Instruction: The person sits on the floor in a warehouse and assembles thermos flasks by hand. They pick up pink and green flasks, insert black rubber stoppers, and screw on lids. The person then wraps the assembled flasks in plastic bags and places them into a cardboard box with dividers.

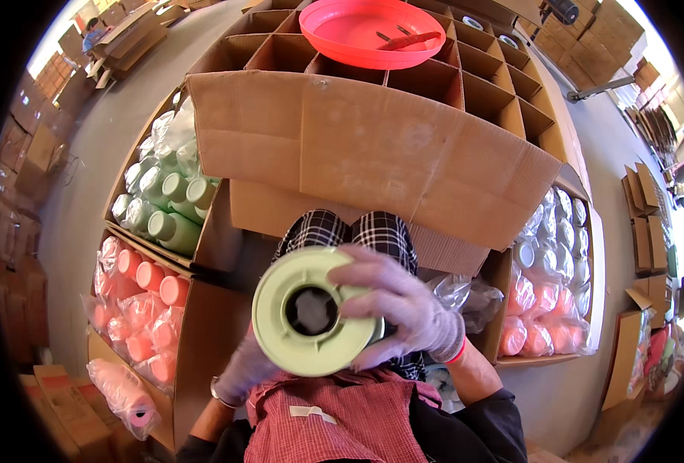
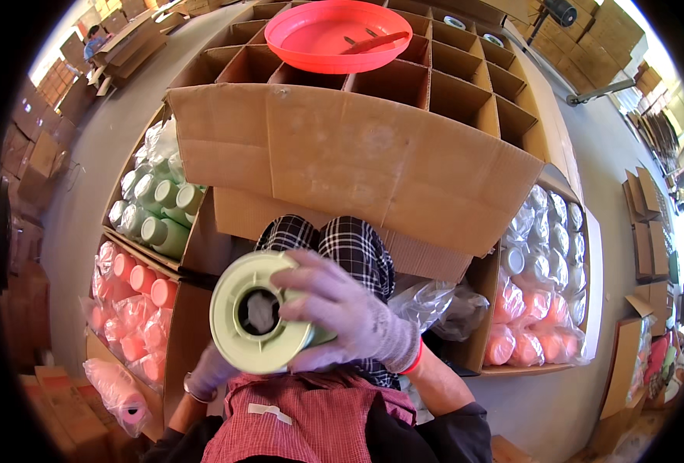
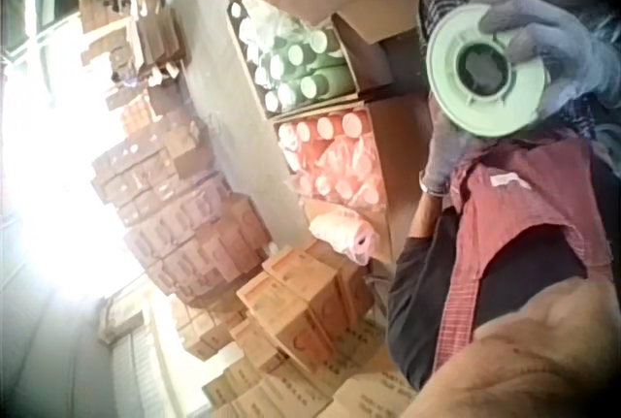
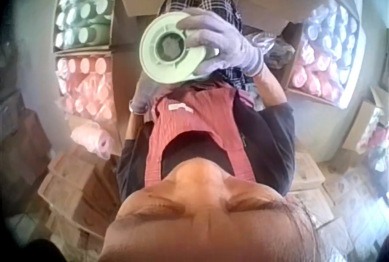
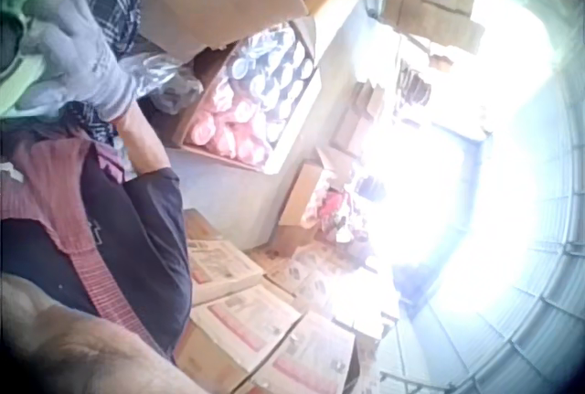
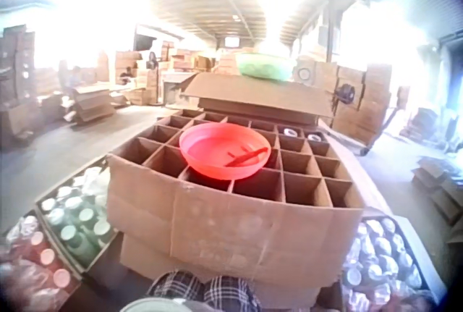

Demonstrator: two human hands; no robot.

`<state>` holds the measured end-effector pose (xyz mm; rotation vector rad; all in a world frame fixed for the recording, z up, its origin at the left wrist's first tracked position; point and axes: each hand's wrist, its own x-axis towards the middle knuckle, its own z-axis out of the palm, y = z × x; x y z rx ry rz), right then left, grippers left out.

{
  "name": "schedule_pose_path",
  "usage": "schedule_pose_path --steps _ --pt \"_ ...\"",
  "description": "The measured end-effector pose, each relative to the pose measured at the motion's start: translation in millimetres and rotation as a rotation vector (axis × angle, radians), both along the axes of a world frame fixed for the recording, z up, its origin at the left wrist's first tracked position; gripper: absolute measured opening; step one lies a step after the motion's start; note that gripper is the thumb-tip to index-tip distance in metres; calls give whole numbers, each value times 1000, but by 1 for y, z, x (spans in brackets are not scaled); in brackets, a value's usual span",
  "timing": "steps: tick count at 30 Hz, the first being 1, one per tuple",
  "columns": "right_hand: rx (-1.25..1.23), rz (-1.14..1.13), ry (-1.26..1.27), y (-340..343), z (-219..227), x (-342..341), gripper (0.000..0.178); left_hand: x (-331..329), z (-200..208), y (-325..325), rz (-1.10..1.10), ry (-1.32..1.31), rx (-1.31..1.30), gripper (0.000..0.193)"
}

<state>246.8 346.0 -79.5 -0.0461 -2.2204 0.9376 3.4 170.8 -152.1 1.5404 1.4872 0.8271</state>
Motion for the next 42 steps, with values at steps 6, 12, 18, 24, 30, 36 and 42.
schedule_pose_path --steps 6,12,18,24,30,36,42 --pt "-403 -92 -70 2 -64 29 45 -3 48 47 299 -380 219 34" --pt "50 -533 -287 -15 -22 34 41 25 6 130 -81 -475 281 36" --pt "40 -352 -147 -16 -17 -3 26 34 24 122 83 -694 96 43" --pt "-233 -420 -81 6 -3 25 28 15 33 113 398 -694 311 49" --pt "-580 61 -65 23 -31 29 18 -14 4 101 83 -1225 236 46" --pt "-146 -169 -187 8 10 -14 32 17 9 118 147 -338 363 46" --pt "-506 -489 -170 19 -27 26 39 -13 10 108 333 -1106 234 52"
